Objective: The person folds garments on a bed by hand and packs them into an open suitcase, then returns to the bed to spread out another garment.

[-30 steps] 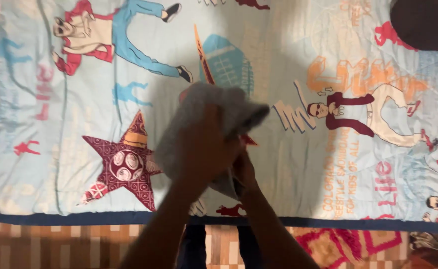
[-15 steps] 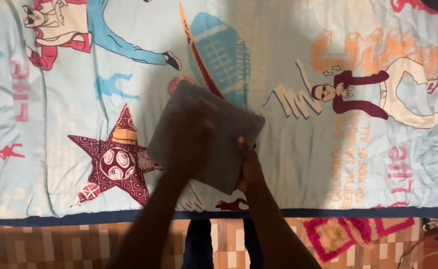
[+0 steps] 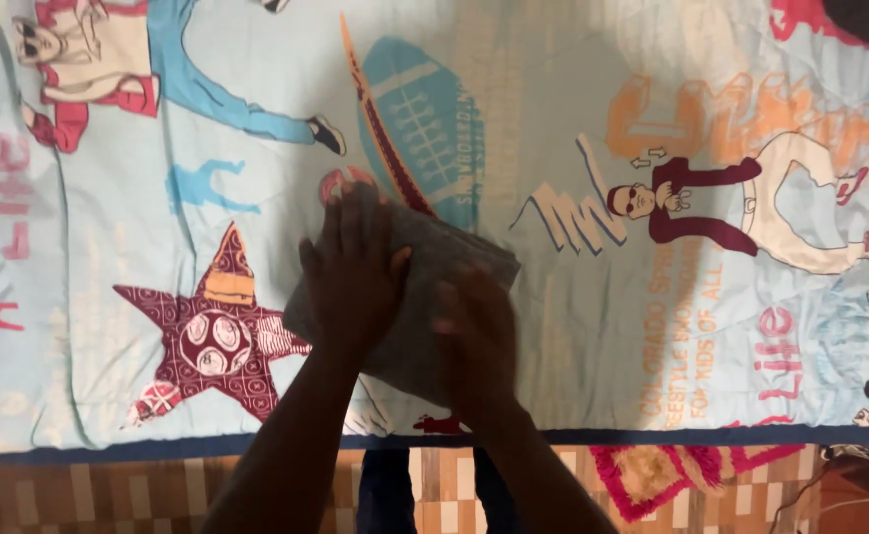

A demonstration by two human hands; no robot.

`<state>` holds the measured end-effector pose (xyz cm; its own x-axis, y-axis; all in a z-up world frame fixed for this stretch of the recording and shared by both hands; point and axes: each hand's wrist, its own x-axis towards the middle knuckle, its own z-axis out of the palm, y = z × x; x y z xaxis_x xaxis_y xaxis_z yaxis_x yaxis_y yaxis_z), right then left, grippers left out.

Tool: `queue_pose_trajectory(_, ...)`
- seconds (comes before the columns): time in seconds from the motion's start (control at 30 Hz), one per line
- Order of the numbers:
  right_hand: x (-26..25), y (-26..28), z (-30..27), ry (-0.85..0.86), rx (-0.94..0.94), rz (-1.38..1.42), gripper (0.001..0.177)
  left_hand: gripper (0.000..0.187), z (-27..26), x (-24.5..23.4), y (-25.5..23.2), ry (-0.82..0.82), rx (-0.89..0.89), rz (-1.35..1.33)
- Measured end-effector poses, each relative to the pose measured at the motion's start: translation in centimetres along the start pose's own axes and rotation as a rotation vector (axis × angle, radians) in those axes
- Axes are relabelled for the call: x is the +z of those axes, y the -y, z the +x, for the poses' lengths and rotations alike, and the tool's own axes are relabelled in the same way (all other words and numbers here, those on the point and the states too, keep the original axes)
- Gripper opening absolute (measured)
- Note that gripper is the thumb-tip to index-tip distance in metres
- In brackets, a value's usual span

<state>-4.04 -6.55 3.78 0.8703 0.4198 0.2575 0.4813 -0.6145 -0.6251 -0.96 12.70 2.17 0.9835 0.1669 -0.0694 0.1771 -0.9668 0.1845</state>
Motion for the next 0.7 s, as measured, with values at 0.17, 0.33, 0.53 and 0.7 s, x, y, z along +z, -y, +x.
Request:
queue_pose_trajectory(0.17, 3.8, -4.2, 5.8, 0.469, -0.157, -0.369, 0.068, 0.067, 0.5, -0.1, 0.8, -0.001, -0.089, -0.218)
queue_pose_trajectory(0.33, 0.7, -9.1, 1.9, 0.391, -0.002, -0.301, 0.077, 0.071, 0.0, 0.5, 0.6, 0.051, -0.099, -0.05)
queue_pose_trajectory(0.53, 1.9, -4.6, 3.2, 0.246, 0.012, -0.213, 0.08, 0.07, 0.4, 1.2, 0.6, 0.019, -0.09, -0.065)
queue_pose_trajectory(0.7, 6.4, 2.0, -0.3, 0.353, 0.051, -0.245, 0.077, 0.07, 0.8, 1.5, 0.8, -0.013, -0.082, -0.047)
